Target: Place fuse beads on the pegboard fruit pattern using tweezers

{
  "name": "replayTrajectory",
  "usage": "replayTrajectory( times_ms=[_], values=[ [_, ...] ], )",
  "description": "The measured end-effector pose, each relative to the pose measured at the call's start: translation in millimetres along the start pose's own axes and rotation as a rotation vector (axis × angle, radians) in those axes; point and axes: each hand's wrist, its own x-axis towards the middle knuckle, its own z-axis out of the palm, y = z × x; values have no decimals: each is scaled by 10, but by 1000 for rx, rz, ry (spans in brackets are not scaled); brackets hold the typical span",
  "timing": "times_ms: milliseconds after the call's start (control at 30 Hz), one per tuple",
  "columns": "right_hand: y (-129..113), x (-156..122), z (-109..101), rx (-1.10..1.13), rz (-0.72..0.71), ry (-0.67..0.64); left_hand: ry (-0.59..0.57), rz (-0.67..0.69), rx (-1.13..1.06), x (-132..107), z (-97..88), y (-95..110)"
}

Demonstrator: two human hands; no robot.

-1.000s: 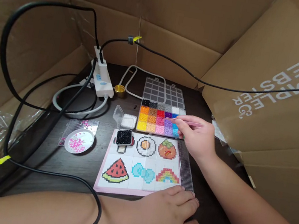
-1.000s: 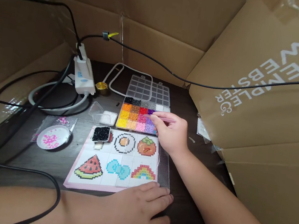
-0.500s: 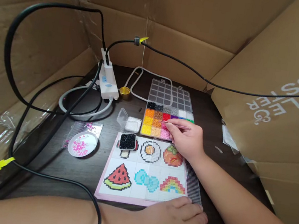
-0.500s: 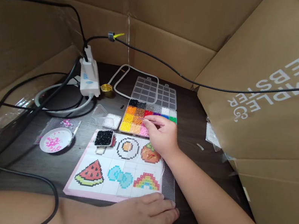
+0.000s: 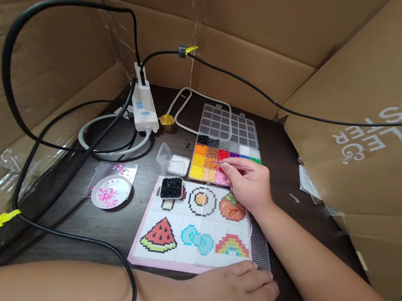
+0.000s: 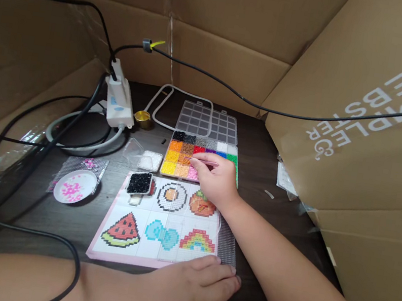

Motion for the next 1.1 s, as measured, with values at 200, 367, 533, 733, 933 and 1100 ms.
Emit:
replayTrajectory(
  times_ms=[200, 367, 533, 733, 933, 1100],
  values=[
    [-5, -1, 0, -9, -5, -3, -8, 0, -6, 0, -3, 11],
    [10, -2, 3, -4, -10, -4, -6, -3, -22, 2, 3, 6],
    [8, -4, 6, 3, -4, -3, -12, -7, -33, 7, -1, 8],
    [2, -3, 3, -4, 9, -2, -1, -1, -3, 0, -11, 7],
    [17, 1, -7, 13, 35, -13, -7, -3, -12, 5, -12, 9],
    [-5, 3, -5, -1, 36, -19, -21, -7, -31, 11, -31, 5]
  ],
)
